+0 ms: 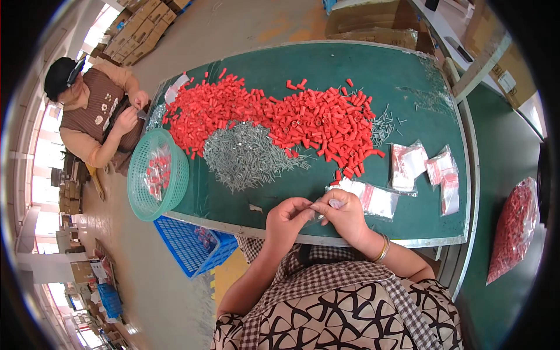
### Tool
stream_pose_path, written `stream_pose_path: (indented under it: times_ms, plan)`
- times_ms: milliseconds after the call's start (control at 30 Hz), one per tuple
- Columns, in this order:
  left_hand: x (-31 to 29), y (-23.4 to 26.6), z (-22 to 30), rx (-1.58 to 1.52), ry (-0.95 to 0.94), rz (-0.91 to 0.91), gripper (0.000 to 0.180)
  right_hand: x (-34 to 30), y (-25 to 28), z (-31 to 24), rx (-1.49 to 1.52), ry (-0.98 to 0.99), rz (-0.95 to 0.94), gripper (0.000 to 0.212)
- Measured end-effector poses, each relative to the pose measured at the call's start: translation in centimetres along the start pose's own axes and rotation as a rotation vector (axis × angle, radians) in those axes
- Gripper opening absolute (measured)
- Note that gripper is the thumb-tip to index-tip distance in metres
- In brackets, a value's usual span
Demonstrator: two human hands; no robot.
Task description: The person picks up a screw and a red plastic anchor by hand, places them into a small plastic bag, and then drops the filled bag into a green basket.
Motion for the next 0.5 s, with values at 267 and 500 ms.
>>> stream_pose_path:
  times_ms: [267,500]
  plan:
    - [0.7,1.1,0.0,0.062,-0.107,0.071,0.029,0.1,0.9,-1.1,0.047,-0.142,-0.108,0.016]
    - [0.9,1.0,0.8,0.126,-0.120,0.036,0.033,0.1,1.0,-1.2,0.039,-0.115,-0.072,0.015]
Point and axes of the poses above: each hand's wrist, its own x-axis towards the middle knuckle, its own y-axis out of the back of the hand, z = x × y, the point moved 1 cm from there along x, towards the middle knuckle, and after that the axes turned 7 degrees about -y, right-handed, at the moved point
